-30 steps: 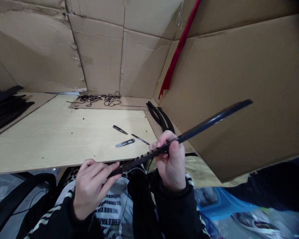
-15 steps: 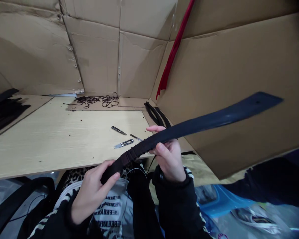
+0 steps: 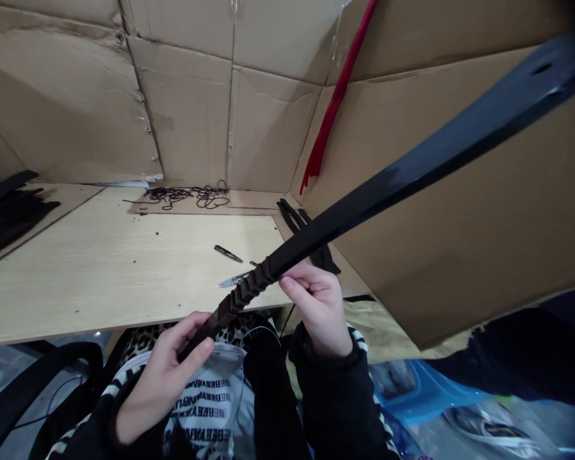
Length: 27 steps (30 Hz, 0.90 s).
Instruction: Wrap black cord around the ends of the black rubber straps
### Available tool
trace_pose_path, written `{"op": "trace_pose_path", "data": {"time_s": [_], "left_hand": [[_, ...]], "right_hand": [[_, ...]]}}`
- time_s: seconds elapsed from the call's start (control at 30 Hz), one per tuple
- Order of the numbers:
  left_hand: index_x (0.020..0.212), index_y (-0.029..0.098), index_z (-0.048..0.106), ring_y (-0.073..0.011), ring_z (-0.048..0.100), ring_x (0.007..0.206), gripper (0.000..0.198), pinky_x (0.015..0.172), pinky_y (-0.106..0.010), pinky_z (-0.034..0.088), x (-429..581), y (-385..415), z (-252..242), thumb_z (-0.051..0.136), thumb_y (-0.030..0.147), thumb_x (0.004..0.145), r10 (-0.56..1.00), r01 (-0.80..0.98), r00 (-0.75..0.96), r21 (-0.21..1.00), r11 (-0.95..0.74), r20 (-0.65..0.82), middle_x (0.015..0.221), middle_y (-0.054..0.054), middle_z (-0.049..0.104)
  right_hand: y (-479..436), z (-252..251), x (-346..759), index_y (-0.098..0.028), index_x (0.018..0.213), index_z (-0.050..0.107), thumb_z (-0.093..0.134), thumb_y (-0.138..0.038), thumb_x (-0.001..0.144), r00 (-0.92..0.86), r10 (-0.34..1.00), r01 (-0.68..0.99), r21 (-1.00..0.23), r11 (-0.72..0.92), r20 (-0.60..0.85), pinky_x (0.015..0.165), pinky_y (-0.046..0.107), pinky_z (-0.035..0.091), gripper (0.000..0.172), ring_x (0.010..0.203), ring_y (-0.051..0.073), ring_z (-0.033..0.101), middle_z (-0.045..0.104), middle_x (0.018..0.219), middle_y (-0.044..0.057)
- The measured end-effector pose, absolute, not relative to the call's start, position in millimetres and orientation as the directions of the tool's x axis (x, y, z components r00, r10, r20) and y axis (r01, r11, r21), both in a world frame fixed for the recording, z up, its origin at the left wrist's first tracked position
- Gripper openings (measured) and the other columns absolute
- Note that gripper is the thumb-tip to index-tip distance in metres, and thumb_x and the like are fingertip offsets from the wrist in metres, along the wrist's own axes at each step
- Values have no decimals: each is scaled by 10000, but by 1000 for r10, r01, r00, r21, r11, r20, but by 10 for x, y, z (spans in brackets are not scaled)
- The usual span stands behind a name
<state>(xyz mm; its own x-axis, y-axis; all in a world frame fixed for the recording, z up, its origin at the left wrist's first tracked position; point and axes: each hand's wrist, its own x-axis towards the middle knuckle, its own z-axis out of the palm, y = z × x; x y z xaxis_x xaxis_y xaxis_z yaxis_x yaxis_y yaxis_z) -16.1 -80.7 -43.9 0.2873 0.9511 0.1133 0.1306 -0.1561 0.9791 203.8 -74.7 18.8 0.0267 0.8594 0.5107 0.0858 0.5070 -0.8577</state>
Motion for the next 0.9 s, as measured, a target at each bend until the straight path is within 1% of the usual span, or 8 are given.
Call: {"op": "trace_pose_path", "data": {"time_s": [0.1, 0.2, 0.3, 0.37, 0.47, 0.6, 0.73, 0.9], "left_hand": [[1040, 197, 582, -200, 619, 915, 292, 744, -249, 496, -164, -771, -433, 534, 413, 849, 940, 249, 290, 934, -257, 181, 877, -33, 662], [1039, 205, 561, -199, 606, 933, 277, 727, -238, 475, -171, -747, -435, 516, 413, 862, 940, 361, 270, 884, -297, 206, 884, -26, 650], [1035, 211, 551, -197, 606, 932, 276, 705, -227, 470, -174, -738, -445, 508, 424, 865, 942, 397, 279, 871, -289, 186, 884, -20, 646], [1042, 213, 550, -200, 600, 965, 278, 716, -222, 473, -175, -733, -457, 499, 424, 868, 936, 390, 306, 875, -288, 172, 883, -18, 648], [1046, 210, 554, -197, 603, 969, 273, 750, -225, 477, -184, -724, -478, 481, 412, 879, 925, 364, 336, 882, -300, 176, 899, -22, 652], [1064, 203, 552, -208, 611, 971, 284, 769, -241, 490, -201, -718, -491, 494, 405, 872, 923, 368, 332, 875, -316, 194, 921, -33, 658], [1078, 197, 552, -223, 605, 991, 301, 789, -267, 497, -201, -725, -479, 492, 408, 871, 919, 358, 349, 880, -312, 184, 944, -50, 659], [1075, 203, 563, -216, 588, 1019, 302, 789, -254, 486, -190, -743, -465, 497, 415, 871, 918, 321, 363, 903, -285, 160, 973, -47, 655]], "right_hand": [[-776, 264, 2015, -186, 774, 671, 606, -227, 828, 36, 786, 277, -762, 586, 617, 634, 272, 432, 93, 668, 125, 544, 633, 748, 27], [-749, 238, 2012, -177, 761, 623, 575, -213, 846, 99, 798, 262, -790, 555, 594, 709, 283, 458, 104, 757, 142, 582, 614, 770, 26], [-685, 141, 1995, -180, 755, 576, 529, -240, 864, 174, 853, 32, -869, 495, 492, 489, 205, 366, 133, 537, 68, 445, 518, 716, -12], [-648, 86, 1979, -180, 754, 573, 531, -233, 843, 229, 854, -63, -868, 492, 468, 436, 192, 266, 112, 494, 53, 324, 452, 691, -24], [-619, 59, 1969, -192, 851, 619, 567, -244, 798, 241, 838, -89, -849, 521, 489, 467, 209, 232, 91, 534, 73, 280, 390, 657, -28], [-596, 87, 1988, -205, 1052, 644, 626, -364, 768, 120, 886, -105, -882, 460, 448, 489, 227, 196, 326, 548, 91, 242, 307, 595, -43], [-559, 81, 2038, -195, 992, 696, 709, -384, 686, 65, 918, -71, -916, 394, 390, 495, 229, 151, 360, 533, 83, 179, 216, 564, -56], [-534, 30, 2078, -193, 956, 712, 742, -424, 634, 50, 916, -87, -912, 401, 398, 478, 218, 179, 398, 514, 76, 205, 251, 547, -56]]}}
